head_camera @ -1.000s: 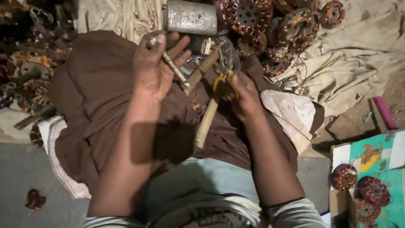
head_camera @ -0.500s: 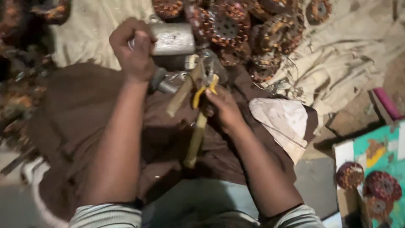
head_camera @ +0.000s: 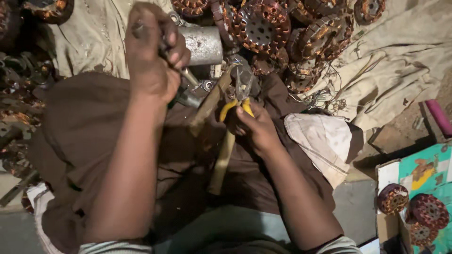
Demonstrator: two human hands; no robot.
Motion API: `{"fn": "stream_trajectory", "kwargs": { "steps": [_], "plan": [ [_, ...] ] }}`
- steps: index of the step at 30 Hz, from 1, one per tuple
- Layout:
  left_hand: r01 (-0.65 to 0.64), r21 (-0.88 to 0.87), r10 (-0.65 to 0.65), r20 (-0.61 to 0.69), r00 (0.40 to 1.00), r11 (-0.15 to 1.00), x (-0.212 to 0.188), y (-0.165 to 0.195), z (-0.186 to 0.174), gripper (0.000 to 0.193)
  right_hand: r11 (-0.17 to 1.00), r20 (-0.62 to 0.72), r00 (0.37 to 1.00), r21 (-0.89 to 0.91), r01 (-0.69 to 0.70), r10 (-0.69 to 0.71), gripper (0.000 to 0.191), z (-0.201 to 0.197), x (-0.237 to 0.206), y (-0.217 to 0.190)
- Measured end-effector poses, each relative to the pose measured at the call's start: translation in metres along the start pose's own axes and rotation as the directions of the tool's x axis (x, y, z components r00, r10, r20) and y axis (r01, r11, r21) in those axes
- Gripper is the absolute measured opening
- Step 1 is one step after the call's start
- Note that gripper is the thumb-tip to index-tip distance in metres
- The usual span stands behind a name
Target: The person sits on the ground dismantling electric motor stators, using pliers to pull wiring and a hammer to strike components, and fits a metal cylinder part into a stator. They handle stators one at a time from a pile and set processed parts aside.
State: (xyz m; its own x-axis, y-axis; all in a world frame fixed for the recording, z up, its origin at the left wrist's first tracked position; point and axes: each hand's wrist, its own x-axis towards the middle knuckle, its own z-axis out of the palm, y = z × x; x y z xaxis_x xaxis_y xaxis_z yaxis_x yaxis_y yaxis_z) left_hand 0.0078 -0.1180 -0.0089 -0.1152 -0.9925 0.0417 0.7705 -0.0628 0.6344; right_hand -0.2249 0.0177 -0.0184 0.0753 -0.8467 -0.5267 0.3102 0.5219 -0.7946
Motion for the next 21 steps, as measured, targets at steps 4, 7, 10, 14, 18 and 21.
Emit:
{"fn": "stream_trajectory", "kwargs": {
  "steps": [4,7,10,14,18,21],
  "plan": [
    [0.207,-0.341,-0.176,0.119,0.977,0.917,0.000,0.009,0.002,0.055,1.000,0.030,0.999,0.005,0.017,-0.017,0.026,0.003,-0.001,-0.002],
    [0.231,-0.302,-0.257,-0.048,0.965,0.925,0.000,0.012,0.009,0.056,1.000,0.005,1.000,-0.030,-0.007,0.007,0.030,0.003,0.001,0.001],
    [0.128,-0.150,-0.146,-0.118,0.982,0.980,-0.003,0.010,0.013,0.049,0.989,-0.044,0.999,-0.145,-0.011,0.005,0.032,-0.001,0.002,0.005],
    [-0.159,0.485,0.166,0.028,0.986,0.860,0.000,0.001,0.005,0.036,0.982,0.002,1.000,-0.188,0.028,-0.028,0.030,-0.005,0.003,0.010],
    [-0.160,0.439,0.191,-0.026,0.981,0.884,0.010,-0.020,0.002,0.032,0.975,0.015,0.999,-0.215,0.051,-0.049,0.029,-0.006,0.007,0.011],
    [-0.361,0.580,0.328,0.166,0.930,0.730,0.005,-0.033,0.001,0.037,0.970,-0.075,0.996,-0.241,0.025,-0.044,0.026,-0.008,0.009,0.011]
  ]
}}
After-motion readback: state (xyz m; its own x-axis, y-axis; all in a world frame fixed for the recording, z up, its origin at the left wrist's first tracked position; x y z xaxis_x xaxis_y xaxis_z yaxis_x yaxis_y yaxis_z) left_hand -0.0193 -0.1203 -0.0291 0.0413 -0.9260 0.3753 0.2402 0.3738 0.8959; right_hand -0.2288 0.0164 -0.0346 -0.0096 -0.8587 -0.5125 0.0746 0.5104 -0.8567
